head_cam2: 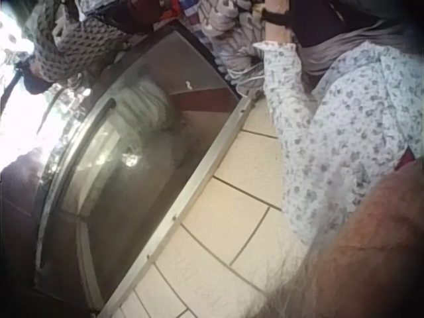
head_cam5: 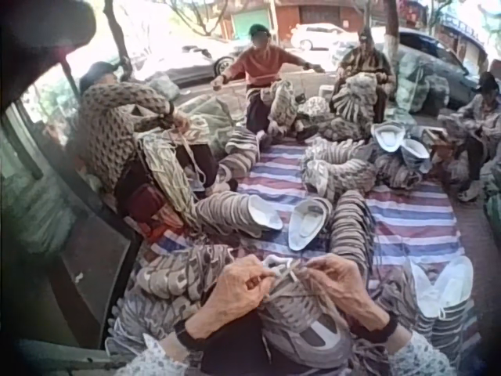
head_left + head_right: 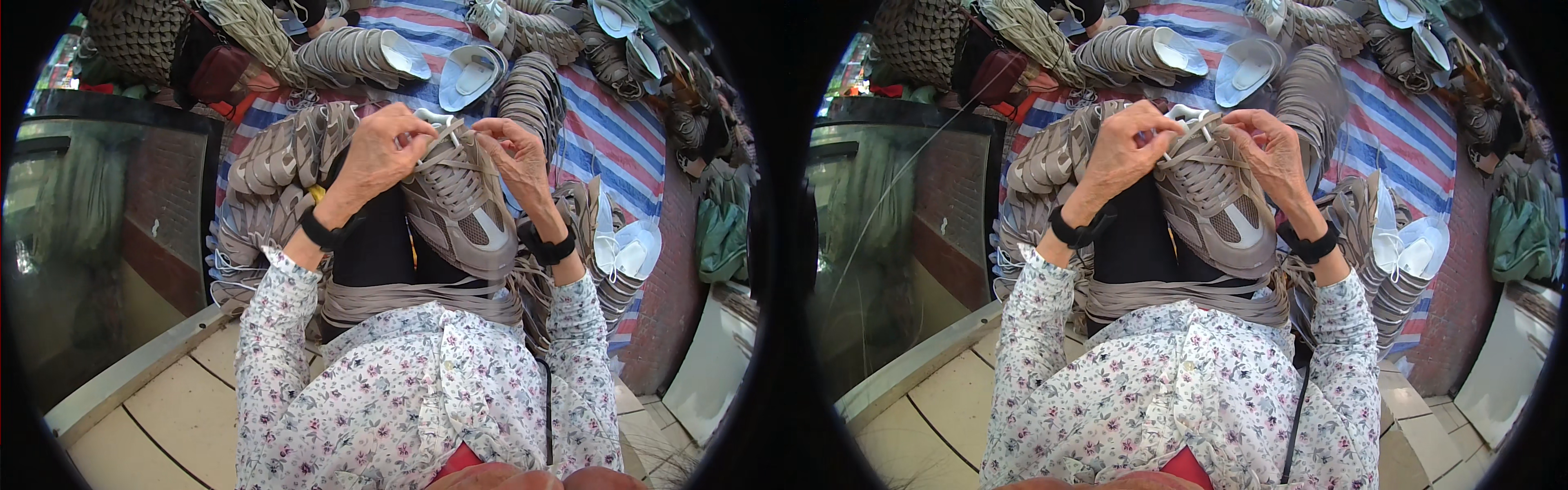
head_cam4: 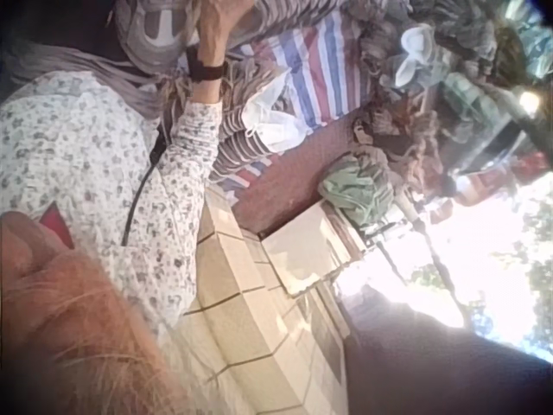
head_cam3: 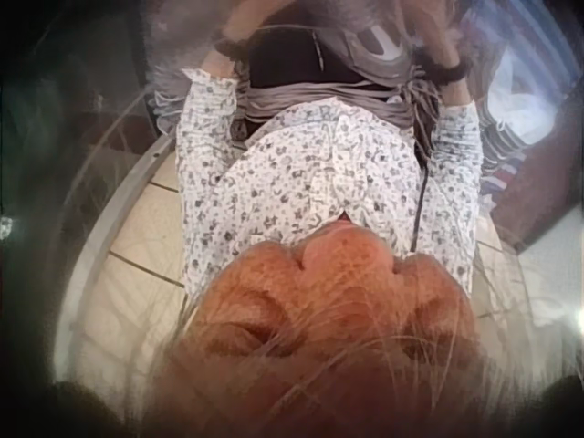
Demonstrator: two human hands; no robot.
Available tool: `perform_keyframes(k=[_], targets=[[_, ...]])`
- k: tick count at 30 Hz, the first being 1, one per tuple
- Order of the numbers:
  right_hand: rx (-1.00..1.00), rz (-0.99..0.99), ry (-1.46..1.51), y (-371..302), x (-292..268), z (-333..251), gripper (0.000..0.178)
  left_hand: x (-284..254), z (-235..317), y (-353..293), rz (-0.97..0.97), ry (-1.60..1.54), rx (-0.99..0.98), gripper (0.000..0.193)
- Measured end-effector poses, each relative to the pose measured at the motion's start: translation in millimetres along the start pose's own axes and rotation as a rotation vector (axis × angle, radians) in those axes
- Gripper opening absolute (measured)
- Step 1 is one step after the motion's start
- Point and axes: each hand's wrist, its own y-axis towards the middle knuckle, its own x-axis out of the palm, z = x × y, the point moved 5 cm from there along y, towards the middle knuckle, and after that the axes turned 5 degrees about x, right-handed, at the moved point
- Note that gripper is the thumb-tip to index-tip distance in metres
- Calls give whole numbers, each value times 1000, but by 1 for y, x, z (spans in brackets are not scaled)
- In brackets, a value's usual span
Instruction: Manually thread laces or cord through shoe components in a production environment.
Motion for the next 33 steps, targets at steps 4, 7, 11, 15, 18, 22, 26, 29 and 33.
perform_keyframes(k=[4,7,11,15,18,22,26,29,33], targets=[[-8,48,120,6,6,21,11,32,-11,10,-103,153,42,14],[96,15,177,6,8,34,11,40,-23,17,-131,146,-67,21],[171,9,148,7,8,31,10,50,-43,15,-200,-87,-131,20],[210,10,241,9,12,38,9,57,-51,13,-305,-328,-367,17],[164,4,213,3,11,27,9,56,-49,16,-309,-264,-338,14],[-113,-62,-139,-9,10,-1,13,51,-46,21,-299,-193,-347,14],[-310,-119,-386,-13,22,-15,13,44,-36,30,-293,-26,-229,16],[-406,-88,-474,-7,22,-22,14,38,-38,30,-240,71,-178,18],[-501,-122,-659,7,28,-33,16,11,-46,31,-67,298,-98,18]])
